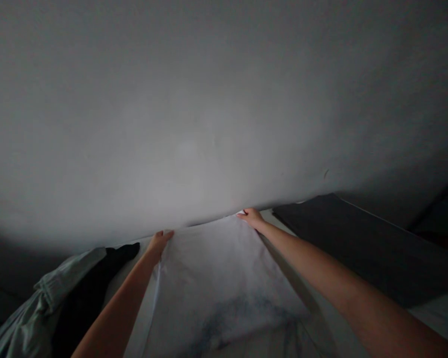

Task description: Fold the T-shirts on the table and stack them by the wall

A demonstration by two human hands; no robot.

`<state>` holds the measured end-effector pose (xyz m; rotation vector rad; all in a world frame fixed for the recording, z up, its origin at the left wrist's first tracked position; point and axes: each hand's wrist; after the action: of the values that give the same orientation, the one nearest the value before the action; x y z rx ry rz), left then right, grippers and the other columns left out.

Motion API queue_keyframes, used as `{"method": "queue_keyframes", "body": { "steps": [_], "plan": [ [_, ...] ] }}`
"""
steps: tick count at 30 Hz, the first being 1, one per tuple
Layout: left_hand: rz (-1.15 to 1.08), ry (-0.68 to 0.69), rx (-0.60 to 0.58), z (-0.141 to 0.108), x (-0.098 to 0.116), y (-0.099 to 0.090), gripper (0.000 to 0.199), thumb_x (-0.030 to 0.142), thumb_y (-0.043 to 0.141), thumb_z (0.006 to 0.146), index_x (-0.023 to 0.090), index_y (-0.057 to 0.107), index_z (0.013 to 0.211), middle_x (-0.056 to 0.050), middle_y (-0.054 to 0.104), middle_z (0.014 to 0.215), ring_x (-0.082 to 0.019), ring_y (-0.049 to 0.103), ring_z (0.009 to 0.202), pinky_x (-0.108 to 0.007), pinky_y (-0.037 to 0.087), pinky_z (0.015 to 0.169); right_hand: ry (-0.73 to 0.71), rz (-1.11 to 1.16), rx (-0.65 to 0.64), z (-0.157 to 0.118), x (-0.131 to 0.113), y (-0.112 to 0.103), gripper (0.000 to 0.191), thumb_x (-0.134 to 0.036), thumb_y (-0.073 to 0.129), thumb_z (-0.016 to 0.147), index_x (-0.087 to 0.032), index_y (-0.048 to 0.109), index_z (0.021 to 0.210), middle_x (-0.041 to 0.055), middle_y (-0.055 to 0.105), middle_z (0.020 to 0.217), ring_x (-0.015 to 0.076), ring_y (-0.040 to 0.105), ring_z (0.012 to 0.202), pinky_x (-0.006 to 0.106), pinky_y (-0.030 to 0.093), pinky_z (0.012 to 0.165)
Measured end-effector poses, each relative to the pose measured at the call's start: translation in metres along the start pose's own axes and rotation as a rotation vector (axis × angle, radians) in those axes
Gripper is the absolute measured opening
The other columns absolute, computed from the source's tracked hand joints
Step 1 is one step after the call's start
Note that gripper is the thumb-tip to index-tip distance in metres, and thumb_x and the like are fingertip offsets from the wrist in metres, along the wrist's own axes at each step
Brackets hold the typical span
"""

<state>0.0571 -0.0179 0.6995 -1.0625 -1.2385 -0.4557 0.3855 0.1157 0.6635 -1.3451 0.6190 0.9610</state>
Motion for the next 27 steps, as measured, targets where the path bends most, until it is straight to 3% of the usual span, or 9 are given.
{"method": "queue_keyframes", "body": {
  "steps": [7,13,17,20,23,27],
  "plan": [
    [0.301,0.19,0.137,0.001,0.005,0.0,0.025,0.034,0.06,0.079,0.018,0.072,0.094,-0.006,0.073,0.086,-0.025,0.065,0.095,-0.028,0.046,0.078,-0.007,-0.217,0.092,0.001,-0.003,0.007,0.025,-0.027,0.064,0.084,-0.017,0.056,0.062,-0.0046,0.049,0.056,0.01,0.041,0.059,0.022,0.023,0.054],
    [0.75,0.287,0.215,-0.013,-0.001,0.009,0.036,0.041,0.039,0.095,0.024,0.066,0.11,-0.009,0.071,0.109,-0.025,0.066,0.093,-0.03,0.045,0.072,-0.064,-0.385,0.128,-0.018,-0.012,0.009,0.026,-0.031,0.052,0.096,-0.013,0.064,0.081,0.0018,0.061,0.073,0.0117,0.049,0.068,0.023,0.027,0.059],
    [1.033,0.443,0.327,-0.018,-0.006,0.014,0.035,0.032,0.036,0.096,0.021,0.057,0.122,-0.011,0.064,0.117,-0.027,0.061,0.102,-0.032,0.046,0.071,-0.101,-0.497,0.157,-0.031,-0.022,0.011,0.024,-0.026,0.044,0.1,-0.013,0.064,0.1,0.0084,0.065,0.094,0.0169,0.057,0.082,0.025,0.034,0.066],
    [1.232,0.575,0.344,-0.025,0.004,0.016,0.038,0.019,0.034,0.094,0.015,0.054,0.126,-0.016,0.06,0.122,-0.029,0.056,0.109,-0.038,0.046,0.083,-0.11,-0.571,0.192,-0.04,-0.035,0.013,0.027,-0.014,0.037,0.099,-0.009,0.06,0.113,0.0174,0.061,0.114,0.0234,0.057,0.1,0.031,0.041,0.08],
    [1.308,0.66,0.3,-0.047,0.014,0.023,0.038,0.011,0.033,0.091,0.014,0.059,0.118,-0.017,0.06,0.123,-0.03,0.055,0.11,-0.043,0.043,0.092,-0.18,-0.613,0.164,-0.062,-0.05,0.02,0.031,-0.012,0.04,0.096,-0.011,0.058,0.122,0.0197,0.054,0.131,0.0277,0.051,0.118,0.038,0.039,0.098],
    [1.153,0.767,0.173,-0.103,-0.001,0.044,0.039,0.025,0.044,0.091,0.013,0.056,0.126,-0.017,0.059,0.129,-0.031,0.055,0.116,-0.045,0.045,0.096,-0.463,-0.597,-0.073,-0.127,-0.065,0.042,0.042,-0.023,0.05,0.093,-0.011,0.053,0.133,0.0178,0.04,0.15,0.0301,0.039,0.136,0.041,0.033,0.111]
  ]
}}
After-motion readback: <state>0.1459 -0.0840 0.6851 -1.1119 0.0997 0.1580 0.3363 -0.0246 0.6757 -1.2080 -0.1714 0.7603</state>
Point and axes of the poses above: each hand's wrist, its own z-axis towards the middle knuckle, its own y-axis out of the palm, x = y × z
